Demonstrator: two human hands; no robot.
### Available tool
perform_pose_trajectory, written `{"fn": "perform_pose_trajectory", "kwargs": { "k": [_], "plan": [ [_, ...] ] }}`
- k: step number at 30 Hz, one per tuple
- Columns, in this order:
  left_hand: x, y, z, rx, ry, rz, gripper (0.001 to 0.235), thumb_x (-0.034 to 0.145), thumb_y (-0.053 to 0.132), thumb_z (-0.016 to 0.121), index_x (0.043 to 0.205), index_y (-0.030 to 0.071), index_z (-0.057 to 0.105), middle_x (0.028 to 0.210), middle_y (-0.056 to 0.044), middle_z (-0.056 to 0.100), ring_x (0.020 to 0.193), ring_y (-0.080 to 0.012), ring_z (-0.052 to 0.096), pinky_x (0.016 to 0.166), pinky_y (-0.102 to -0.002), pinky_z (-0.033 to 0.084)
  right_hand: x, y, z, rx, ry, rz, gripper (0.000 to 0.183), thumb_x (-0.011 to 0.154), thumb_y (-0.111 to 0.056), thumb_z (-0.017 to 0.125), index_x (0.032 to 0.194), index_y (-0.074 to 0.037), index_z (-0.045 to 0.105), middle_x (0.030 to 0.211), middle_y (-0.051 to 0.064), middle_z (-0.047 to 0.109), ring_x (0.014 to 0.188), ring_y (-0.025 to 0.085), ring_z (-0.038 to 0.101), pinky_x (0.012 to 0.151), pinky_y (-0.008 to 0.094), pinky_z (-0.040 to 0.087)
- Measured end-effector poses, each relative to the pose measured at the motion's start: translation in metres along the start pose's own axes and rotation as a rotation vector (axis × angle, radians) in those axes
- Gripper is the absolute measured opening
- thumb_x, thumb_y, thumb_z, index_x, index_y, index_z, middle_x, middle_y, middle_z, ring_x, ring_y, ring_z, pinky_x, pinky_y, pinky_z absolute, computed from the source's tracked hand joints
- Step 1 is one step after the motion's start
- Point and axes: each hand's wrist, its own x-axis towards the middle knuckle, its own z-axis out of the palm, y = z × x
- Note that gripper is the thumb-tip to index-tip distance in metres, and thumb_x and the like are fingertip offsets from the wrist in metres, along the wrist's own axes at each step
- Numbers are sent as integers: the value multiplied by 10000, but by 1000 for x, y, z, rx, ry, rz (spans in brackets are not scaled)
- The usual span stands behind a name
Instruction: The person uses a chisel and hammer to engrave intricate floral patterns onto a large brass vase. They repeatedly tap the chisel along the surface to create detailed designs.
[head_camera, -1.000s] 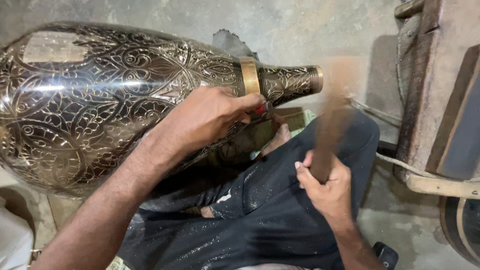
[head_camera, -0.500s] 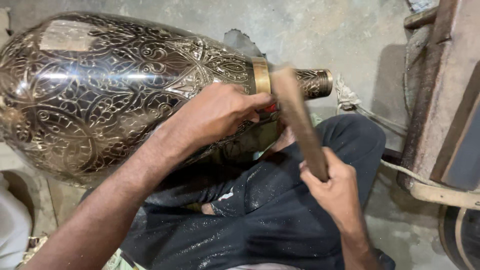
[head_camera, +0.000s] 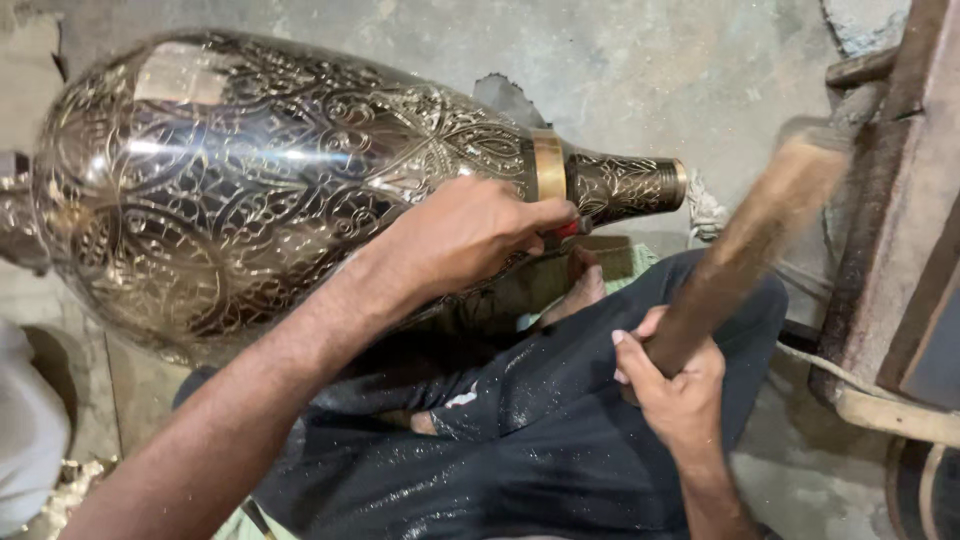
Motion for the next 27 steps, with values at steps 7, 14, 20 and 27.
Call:
{"fn": "perform_pose_trajectory", "kwargs": {
  "k": [7, 14, 20, 27],
  "plan": [
    [-1, -3, 2, -15, -3, 23, 306, 904, 112, 715, 1207, 146, 689, 815, -100, 779, 687, -260, 763, 588, -433, 618, 2, 2, -3, -68, -56, -86, 151, 891, -19, 767, 927, -48, 623, 675, 3, 601, 594, 62, 564, 525, 229, 453],
    [-2, -3, 3, 35, -44, -1, 305, 907, 118, 725, 1207, 152, 679, 790, -96, 777, 673, -267, 753, 584, -447, 616, 1, 3, -2, 60, -10, -60, 149, 908, -28, 755, 981, -35, 626, 745, 1, 626, 644, 55, 540, 554, 234, 440],
    [-3, -3, 7, 22, -52, -30, 345, 917, 106, 695, 1256, 162, 669, 802, -87, 782, 636, -204, 749, 544, -393, 628, 2, -4, -1, -82, 4, -66, 172, 874, -36, 772, 978, -26, 635, 724, 12, 648, 635, 77, 584, 564, 234, 464],
    [0, -6, 5, 48, -115, -46, 325, 945, 134, 689, 1269, 151, 665, 777, -101, 773, 637, -195, 748, 544, -380, 632, 4, -8, 1, 174, 62, -15, 192, 892, -69, 758, 1016, -44, 613, 742, 34, 682, 634, 85, 633, 541, 241, 477]
  ]
}}
